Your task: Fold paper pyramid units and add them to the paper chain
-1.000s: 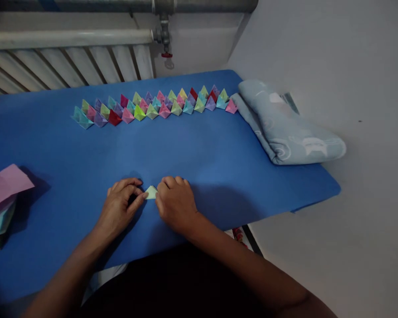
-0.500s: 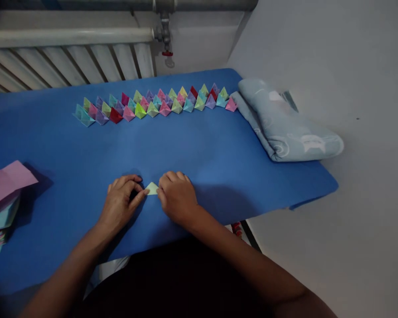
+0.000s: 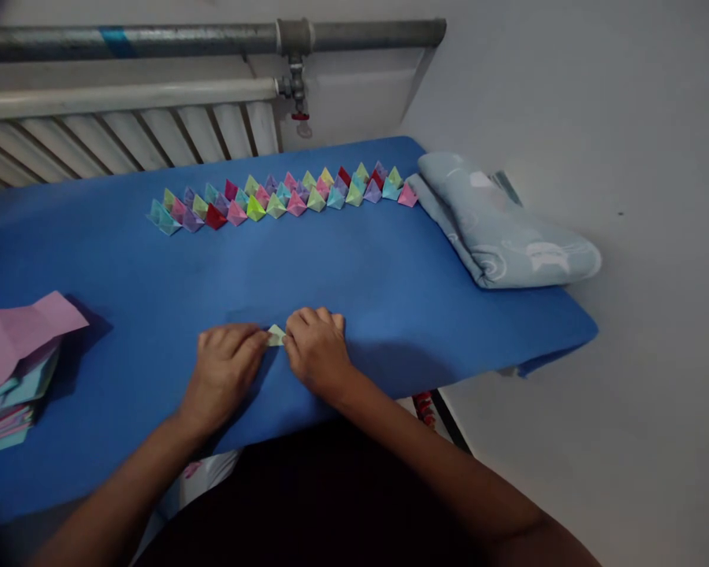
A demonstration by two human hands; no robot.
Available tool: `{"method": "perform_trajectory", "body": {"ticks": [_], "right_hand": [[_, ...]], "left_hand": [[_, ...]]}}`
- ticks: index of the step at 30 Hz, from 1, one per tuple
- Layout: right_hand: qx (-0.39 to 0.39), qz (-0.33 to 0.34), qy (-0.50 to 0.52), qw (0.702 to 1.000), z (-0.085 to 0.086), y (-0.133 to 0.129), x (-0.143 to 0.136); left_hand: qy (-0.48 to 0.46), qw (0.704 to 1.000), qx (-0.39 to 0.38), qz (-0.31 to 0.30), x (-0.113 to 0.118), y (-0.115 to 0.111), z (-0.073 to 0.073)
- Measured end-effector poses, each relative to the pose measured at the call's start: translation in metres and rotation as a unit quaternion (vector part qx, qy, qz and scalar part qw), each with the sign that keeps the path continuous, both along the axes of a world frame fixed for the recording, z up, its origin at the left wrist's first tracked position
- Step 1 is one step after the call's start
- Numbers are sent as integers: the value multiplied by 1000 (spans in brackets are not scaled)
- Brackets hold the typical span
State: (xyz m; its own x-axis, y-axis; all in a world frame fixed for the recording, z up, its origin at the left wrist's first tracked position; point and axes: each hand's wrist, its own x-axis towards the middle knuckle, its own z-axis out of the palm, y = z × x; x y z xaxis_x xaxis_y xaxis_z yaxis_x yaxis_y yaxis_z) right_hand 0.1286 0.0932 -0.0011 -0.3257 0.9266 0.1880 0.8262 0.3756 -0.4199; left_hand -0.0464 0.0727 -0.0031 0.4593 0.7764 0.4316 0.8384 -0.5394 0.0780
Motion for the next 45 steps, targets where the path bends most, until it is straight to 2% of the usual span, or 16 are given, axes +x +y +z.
{"method": "perform_trajectory", "body": {"ticks": [2,5,14,18,25,35,37,39,42,45], "right_hand": [[7,-1,0,1000,-1,0,0],[1,-4,9,1000,-2,0,0],[-20,-40,32,998,-3,0,14],[-4,-42,53,998,-6,-1,19],[21,-64,102,992,-11,0,21],[17,-68,117,991,-9,1,21],[18,-70,124,990,-11,1,22],[18,-69,131,989,-11,1,22],[16,-78,150,985,-11,3,23],[12,-88,189,978,-7,7,21]], "left_hand": [[5,999,-6,-32,8,-9,-1],[19,999,-20,-21,12,-17,-2],[27,998,-41,-35,5,-13,1],[30,994,-76,-73,0,6,5],[-4,946,-274,-175,-11,58,13],[-63,919,-315,-228,-17,71,12],[-55,922,-312,-223,-16,68,13],[-15,942,-272,-196,-12,61,14],[69,975,-179,-115,2,46,15],[73,989,-131,-2,13,36,13]]}}
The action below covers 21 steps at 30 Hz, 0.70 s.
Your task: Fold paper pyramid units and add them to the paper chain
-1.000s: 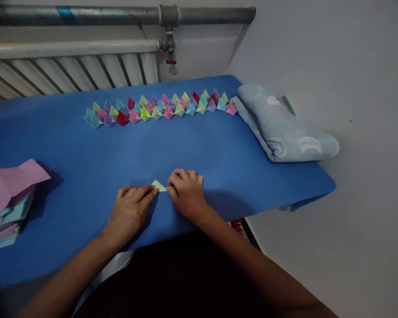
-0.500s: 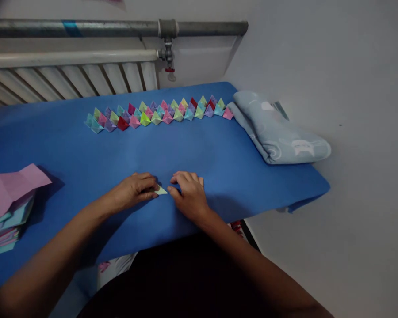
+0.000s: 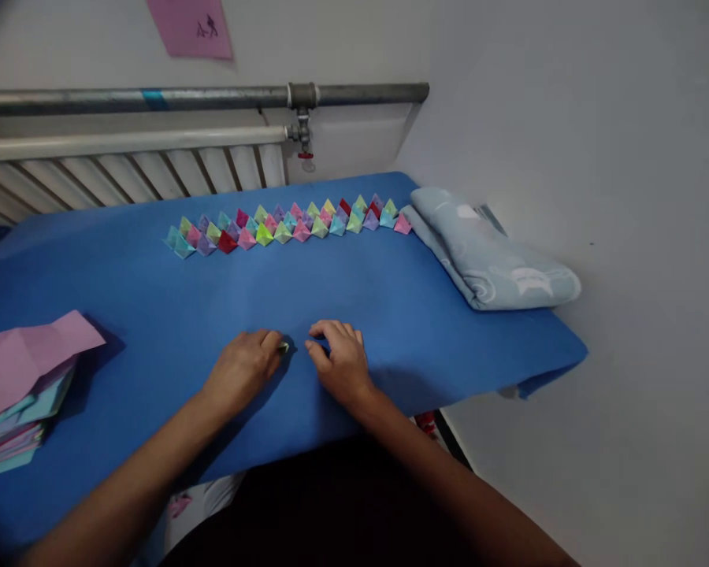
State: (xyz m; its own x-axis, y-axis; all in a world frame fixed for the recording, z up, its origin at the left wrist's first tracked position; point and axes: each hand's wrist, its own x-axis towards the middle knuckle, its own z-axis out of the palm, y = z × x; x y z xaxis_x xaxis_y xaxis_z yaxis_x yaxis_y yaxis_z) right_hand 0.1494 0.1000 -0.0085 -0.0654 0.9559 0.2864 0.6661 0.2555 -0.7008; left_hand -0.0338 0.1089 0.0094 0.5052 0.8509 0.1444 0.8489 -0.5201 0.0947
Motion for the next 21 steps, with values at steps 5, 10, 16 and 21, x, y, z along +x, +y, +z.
{"method": "perform_trajectory", "body": {"ticks": [5,10,16,21], "right_hand": [[-3,34,85,996,3,3,-18],[-2,62,83,995,-2,6,-33],[-20,49,82,995,-4,13,-33],[-46,58,135,988,-2,13,-32]], "left_hand": [[-158,983,-2,92,1,4,-6],[-309,941,-58,124,3,4,-7],[-456,861,-160,161,7,1,-3],[-517,819,-200,151,8,1,-1]]}}
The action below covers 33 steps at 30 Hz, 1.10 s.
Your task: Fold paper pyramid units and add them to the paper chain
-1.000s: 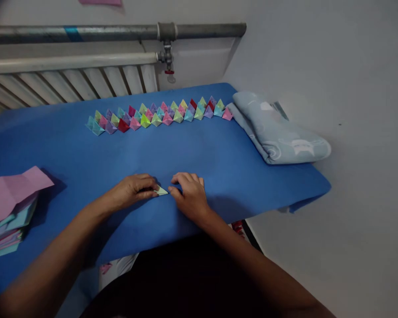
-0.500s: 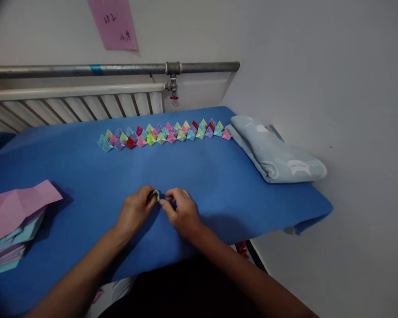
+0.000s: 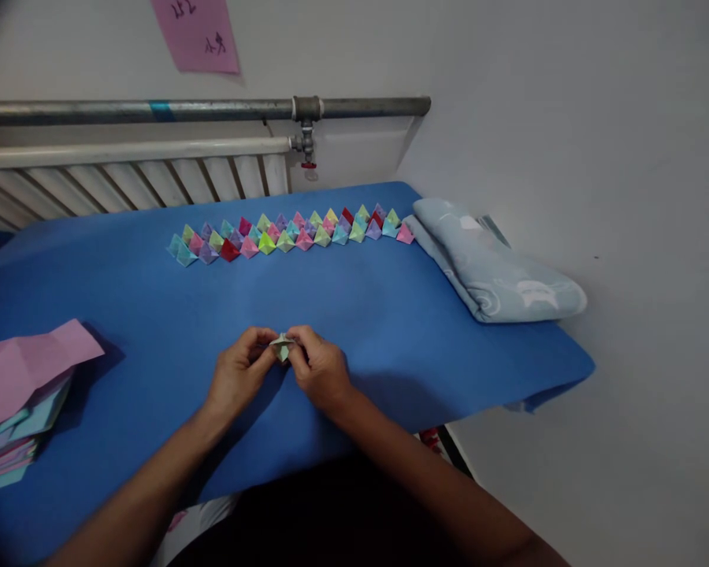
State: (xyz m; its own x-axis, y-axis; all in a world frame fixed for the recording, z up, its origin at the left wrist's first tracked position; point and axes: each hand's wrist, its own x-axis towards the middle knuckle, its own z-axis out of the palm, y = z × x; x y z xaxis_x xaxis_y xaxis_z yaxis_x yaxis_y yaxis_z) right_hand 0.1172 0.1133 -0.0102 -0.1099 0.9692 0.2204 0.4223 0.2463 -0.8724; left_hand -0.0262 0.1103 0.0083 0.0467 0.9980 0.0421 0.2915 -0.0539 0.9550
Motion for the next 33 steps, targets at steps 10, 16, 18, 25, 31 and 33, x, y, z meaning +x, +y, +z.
{"method": "perform_trajectory", "body": {"ticks": [10,16,18,25,31,33], "right_hand": [[31,17,53,998,7,-1,3],[13,37,92,995,13,-5,4],[-55,18,145,988,14,-4,4],[-208,45,206,955,17,7,3],[-228,26,233,945,17,7,6],[-232,20,248,940,17,7,7]], "left_hand": [[-218,967,-130,-2,-3,7,6],[-252,954,-165,2,-6,8,4],[-242,956,-165,3,-6,8,3],[-208,964,-158,-42,-6,6,2],[-183,967,-160,-79,-5,5,5],[-145,972,-159,-98,-6,4,7]]}}
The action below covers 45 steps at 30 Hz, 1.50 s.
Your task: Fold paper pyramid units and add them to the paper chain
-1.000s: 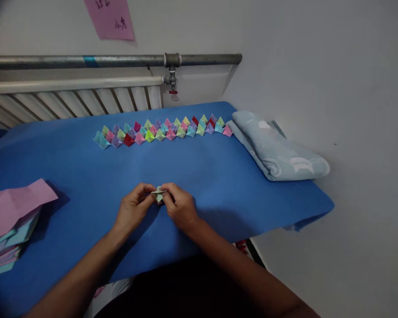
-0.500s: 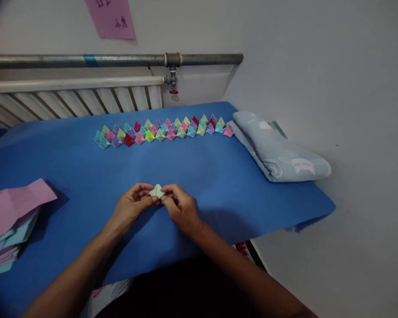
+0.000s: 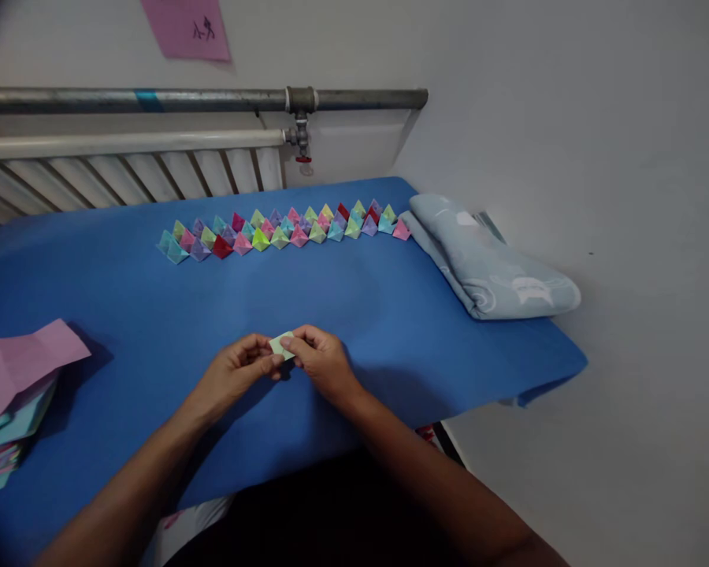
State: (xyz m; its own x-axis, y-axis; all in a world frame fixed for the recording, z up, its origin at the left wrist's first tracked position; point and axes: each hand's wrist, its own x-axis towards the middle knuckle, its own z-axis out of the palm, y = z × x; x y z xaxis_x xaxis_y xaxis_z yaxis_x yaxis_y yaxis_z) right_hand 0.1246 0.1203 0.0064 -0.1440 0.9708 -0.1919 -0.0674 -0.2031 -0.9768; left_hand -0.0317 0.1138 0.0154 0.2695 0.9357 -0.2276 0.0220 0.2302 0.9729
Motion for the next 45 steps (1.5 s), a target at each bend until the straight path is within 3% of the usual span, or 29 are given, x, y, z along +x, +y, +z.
{"method": "perform_trajectory", "body": {"ticks": [3,12,24,29,37,40,42,45], "right_hand": [[-1,-5,3,1000,0,1,1],[9,-10,1,1000,-1,-1,-1],[-13,28,10,999,3,-3,1],[-27,50,15,998,3,-3,0],[2,57,15,998,-2,0,-2],[31,49,-13,998,-10,1,-4],[60,58,-58,995,-16,3,-6],[85,105,-148,980,-20,9,-8]], "left_hand": [[43,999,-7,-31,-1,-1,3],[9,998,-48,-42,0,-1,3],[26,995,-29,-96,-4,-1,4],[-3,994,-66,-92,-2,-1,3],[38,996,-52,-59,-7,0,-2],[140,986,89,10,-11,-1,-5],[206,946,246,48,-16,-3,-8],[254,882,396,1,-22,-7,-14]]}}
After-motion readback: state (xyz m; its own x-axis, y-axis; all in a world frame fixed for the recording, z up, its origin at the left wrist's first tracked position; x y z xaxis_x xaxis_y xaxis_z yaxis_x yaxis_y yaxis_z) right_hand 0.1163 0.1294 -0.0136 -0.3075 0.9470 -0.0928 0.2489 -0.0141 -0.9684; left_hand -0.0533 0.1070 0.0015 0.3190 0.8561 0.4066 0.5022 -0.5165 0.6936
